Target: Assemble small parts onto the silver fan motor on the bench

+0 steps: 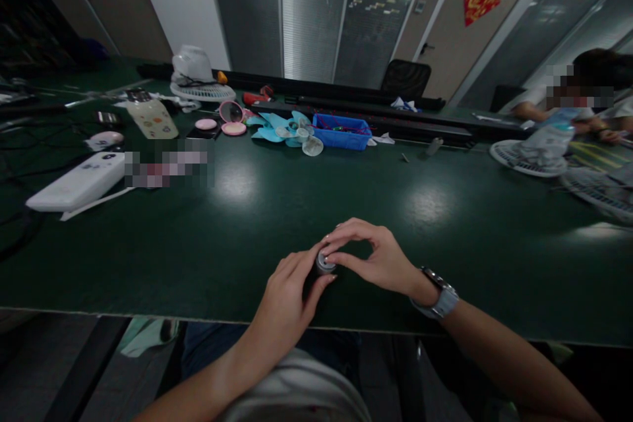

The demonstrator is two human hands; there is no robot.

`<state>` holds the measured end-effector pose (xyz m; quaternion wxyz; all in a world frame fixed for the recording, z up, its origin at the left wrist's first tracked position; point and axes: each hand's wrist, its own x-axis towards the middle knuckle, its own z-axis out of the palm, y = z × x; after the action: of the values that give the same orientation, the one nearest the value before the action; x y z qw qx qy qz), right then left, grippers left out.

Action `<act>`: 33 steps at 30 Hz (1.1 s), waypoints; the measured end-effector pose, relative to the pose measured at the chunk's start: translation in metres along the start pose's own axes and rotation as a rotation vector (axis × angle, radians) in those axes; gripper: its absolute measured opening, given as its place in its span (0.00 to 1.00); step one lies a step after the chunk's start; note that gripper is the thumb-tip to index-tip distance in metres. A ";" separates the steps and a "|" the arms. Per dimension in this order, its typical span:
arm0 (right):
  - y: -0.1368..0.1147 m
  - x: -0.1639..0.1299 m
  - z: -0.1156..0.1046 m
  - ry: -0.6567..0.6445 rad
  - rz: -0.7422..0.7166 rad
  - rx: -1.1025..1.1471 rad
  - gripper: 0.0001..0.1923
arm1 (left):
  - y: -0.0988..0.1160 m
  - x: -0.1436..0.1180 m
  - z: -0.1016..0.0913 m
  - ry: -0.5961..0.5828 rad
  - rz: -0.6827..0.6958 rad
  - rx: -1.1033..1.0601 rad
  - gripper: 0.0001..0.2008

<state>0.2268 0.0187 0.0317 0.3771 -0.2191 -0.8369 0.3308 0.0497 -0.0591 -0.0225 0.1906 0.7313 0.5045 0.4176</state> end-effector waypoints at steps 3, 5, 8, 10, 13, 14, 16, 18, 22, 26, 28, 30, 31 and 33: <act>-0.002 0.001 0.004 0.037 0.002 -0.025 0.12 | -0.001 0.000 0.001 0.017 0.014 -0.005 0.19; -0.004 0.001 0.005 0.059 -0.024 -0.070 0.12 | -0.002 0.000 0.002 0.030 0.030 -0.004 0.19; -0.004 0.000 0.004 0.057 -0.077 -0.113 0.17 | -0.002 -0.001 0.003 0.041 0.038 0.010 0.19; -0.002 0.000 0.001 0.025 -0.091 -0.106 0.19 | -0.002 0.000 0.003 0.043 0.034 0.016 0.19; 0.002 0.000 -0.003 -0.018 -0.089 -0.105 0.15 | -0.001 0.000 0.003 0.029 0.025 0.010 0.18; 0.003 0.000 -0.004 -0.019 -0.089 -0.109 0.14 | -0.001 0.000 0.003 0.026 0.022 0.008 0.18; 0.003 0.000 -0.003 0.002 -0.095 -0.114 0.12 | -0.001 0.000 0.003 0.025 0.021 0.006 0.18; 0.003 0.001 -0.002 0.035 -0.107 -0.123 0.11 | -0.002 -0.001 0.003 0.038 0.032 0.009 0.18; 0.000 0.001 0.005 0.084 -0.128 -0.145 0.11 | -0.003 -0.001 0.003 0.049 0.044 0.009 0.19; -0.001 -0.001 0.006 0.132 -0.099 -0.096 0.12 | -0.003 0.000 0.003 0.036 0.026 0.010 0.19; 0.002 -0.002 -0.001 0.198 -0.046 -0.022 0.13 | -0.002 0.000 0.003 0.031 0.011 0.016 0.20; 0.011 -0.003 -0.014 0.258 0.017 0.054 0.16 | -0.002 0.000 0.003 0.027 -0.007 0.024 0.20; 0.017 -0.004 -0.021 0.245 0.047 0.074 0.17 | -0.002 0.000 0.003 0.026 -0.013 0.028 0.21; 0.032 -0.007 -0.036 0.145 0.144 0.067 0.16 | -0.003 -0.001 0.004 0.026 -0.021 0.031 0.21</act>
<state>0.2629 0.0507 0.0237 0.4189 -0.2893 -0.7780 0.3681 0.0514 -0.0580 -0.0272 0.1769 0.7232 0.5210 0.4173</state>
